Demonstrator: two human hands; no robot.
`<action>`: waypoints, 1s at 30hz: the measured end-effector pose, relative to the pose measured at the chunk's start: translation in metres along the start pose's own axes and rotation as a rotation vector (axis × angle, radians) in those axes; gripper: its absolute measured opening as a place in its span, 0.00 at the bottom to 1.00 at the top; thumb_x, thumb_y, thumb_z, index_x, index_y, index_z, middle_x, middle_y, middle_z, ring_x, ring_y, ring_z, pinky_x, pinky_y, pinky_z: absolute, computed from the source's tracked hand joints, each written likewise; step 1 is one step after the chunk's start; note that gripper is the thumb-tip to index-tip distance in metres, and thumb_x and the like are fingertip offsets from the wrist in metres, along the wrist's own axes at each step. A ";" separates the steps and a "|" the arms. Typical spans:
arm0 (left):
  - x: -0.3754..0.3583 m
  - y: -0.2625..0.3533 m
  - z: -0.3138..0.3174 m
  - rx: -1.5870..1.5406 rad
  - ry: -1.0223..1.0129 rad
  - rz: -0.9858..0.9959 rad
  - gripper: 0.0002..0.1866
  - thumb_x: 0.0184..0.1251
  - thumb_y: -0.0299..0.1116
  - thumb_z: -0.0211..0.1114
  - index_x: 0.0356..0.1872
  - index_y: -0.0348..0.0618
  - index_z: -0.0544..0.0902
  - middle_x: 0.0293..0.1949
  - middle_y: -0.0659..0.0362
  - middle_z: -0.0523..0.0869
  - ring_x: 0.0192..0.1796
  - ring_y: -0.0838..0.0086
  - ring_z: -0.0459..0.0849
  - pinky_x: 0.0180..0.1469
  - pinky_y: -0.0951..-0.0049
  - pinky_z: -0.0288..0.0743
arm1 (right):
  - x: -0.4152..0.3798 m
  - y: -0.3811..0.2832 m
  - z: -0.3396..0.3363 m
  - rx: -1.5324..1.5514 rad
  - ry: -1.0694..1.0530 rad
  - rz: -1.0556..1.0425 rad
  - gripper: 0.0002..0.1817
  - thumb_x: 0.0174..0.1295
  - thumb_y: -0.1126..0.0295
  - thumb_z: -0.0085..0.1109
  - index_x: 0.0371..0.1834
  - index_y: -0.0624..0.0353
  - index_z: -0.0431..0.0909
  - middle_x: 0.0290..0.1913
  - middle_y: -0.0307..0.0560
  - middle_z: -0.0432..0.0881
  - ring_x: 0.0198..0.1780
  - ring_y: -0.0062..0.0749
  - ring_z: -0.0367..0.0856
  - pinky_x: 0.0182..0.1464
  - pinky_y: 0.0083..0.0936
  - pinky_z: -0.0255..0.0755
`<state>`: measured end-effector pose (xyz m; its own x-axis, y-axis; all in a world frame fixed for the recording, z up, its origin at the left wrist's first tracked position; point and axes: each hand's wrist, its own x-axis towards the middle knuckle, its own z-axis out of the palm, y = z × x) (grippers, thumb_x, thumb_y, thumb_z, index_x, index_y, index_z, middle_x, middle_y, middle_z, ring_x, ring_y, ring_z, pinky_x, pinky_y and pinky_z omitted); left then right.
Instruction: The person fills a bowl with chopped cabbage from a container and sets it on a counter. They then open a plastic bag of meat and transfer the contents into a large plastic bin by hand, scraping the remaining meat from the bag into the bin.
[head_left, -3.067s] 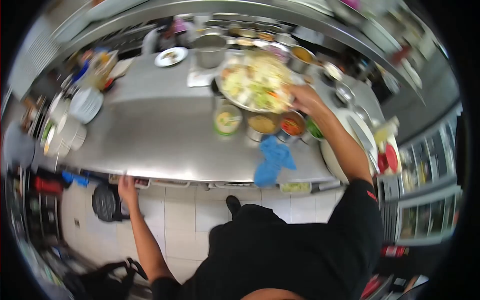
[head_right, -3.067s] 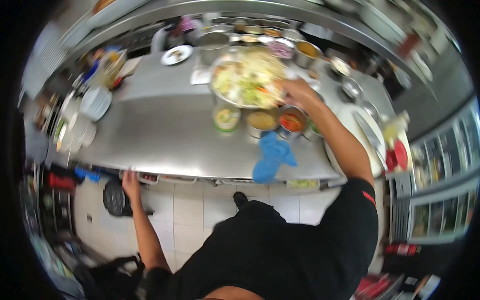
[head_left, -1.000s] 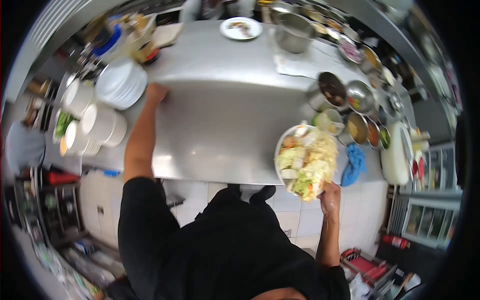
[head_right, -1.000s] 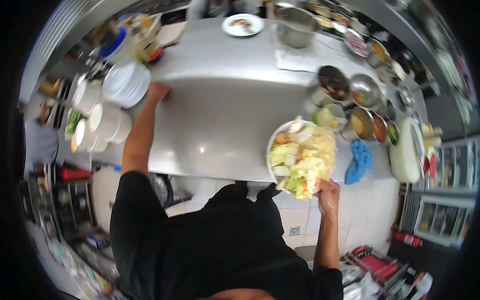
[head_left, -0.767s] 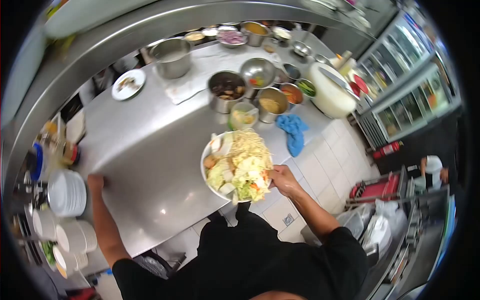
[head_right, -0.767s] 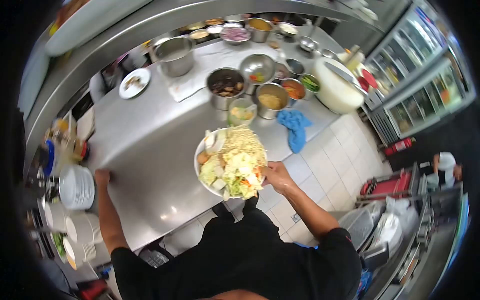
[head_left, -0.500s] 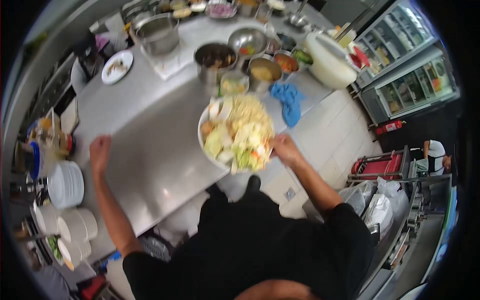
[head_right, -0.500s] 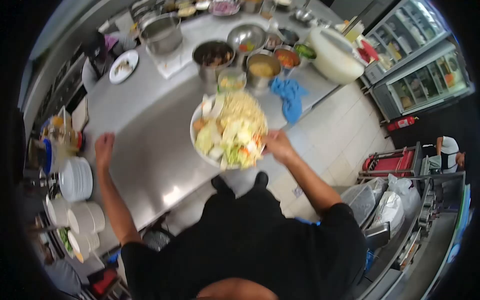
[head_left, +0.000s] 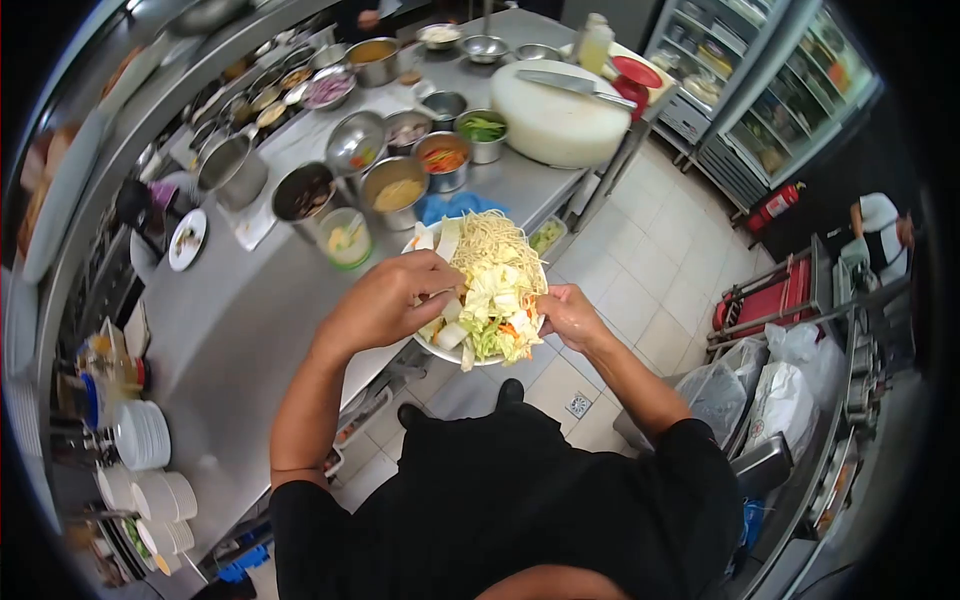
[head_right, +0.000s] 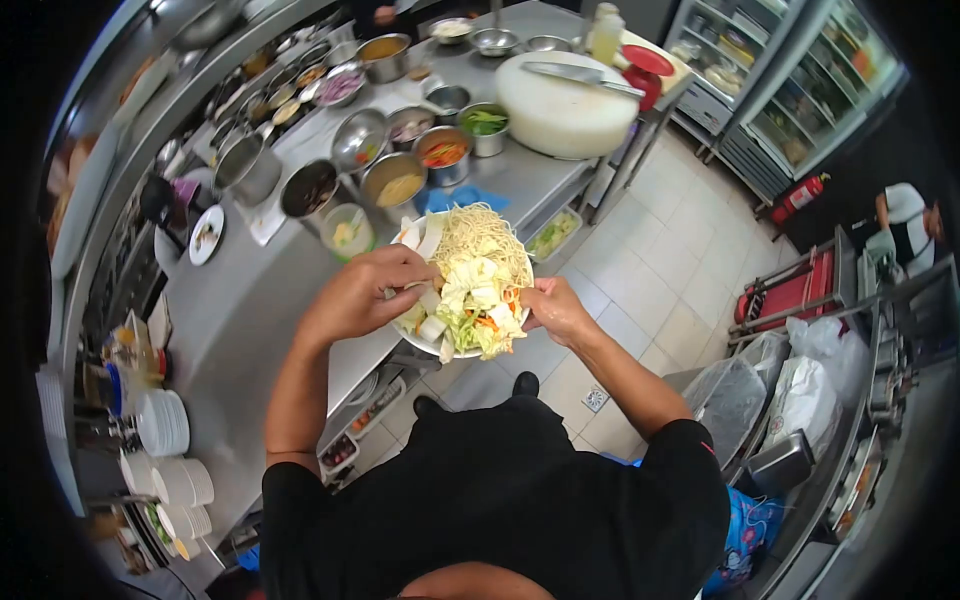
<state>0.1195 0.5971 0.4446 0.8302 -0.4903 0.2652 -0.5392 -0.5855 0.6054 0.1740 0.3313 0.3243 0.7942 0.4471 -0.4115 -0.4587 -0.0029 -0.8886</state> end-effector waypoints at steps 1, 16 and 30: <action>0.019 0.004 0.009 -0.026 0.009 0.035 0.10 0.56 0.24 0.63 0.39 0.40 0.83 0.36 0.57 0.82 0.34 0.69 0.79 0.34 0.73 0.73 | -0.008 -0.006 -0.019 -0.008 0.026 -0.005 0.09 0.53 0.72 0.53 0.30 0.67 0.79 0.27 0.45 0.82 0.23 0.25 0.79 0.24 0.21 0.75; 0.214 -0.020 0.090 -0.741 0.566 -0.060 0.16 0.61 0.20 0.58 0.50 0.36 0.74 0.33 0.68 0.74 0.32 0.90 0.70 0.35 0.90 0.64 | -0.073 -0.070 -0.297 0.111 0.503 -0.173 0.09 0.54 0.74 0.50 0.27 0.72 0.76 0.25 0.46 0.79 0.21 0.24 0.76 0.21 0.18 0.71; 0.441 -0.182 0.115 -0.606 1.038 -0.330 0.18 0.64 0.25 0.58 0.54 0.34 0.69 0.24 0.70 0.71 0.25 0.92 0.63 0.26 0.91 0.55 | 0.079 -0.224 -0.574 0.008 0.717 -0.247 0.08 0.54 0.77 0.46 0.27 0.71 0.75 0.24 0.45 0.78 0.19 0.24 0.75 0.20 0.16 0.69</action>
<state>0.5676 0.4128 0.3649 0.7817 0.5262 0.3348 -0.3606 -0.0566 0.9310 0.5680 -0.1466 0.3742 0.9375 -0.2572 -0.2344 -0.2348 0.0297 -0.9716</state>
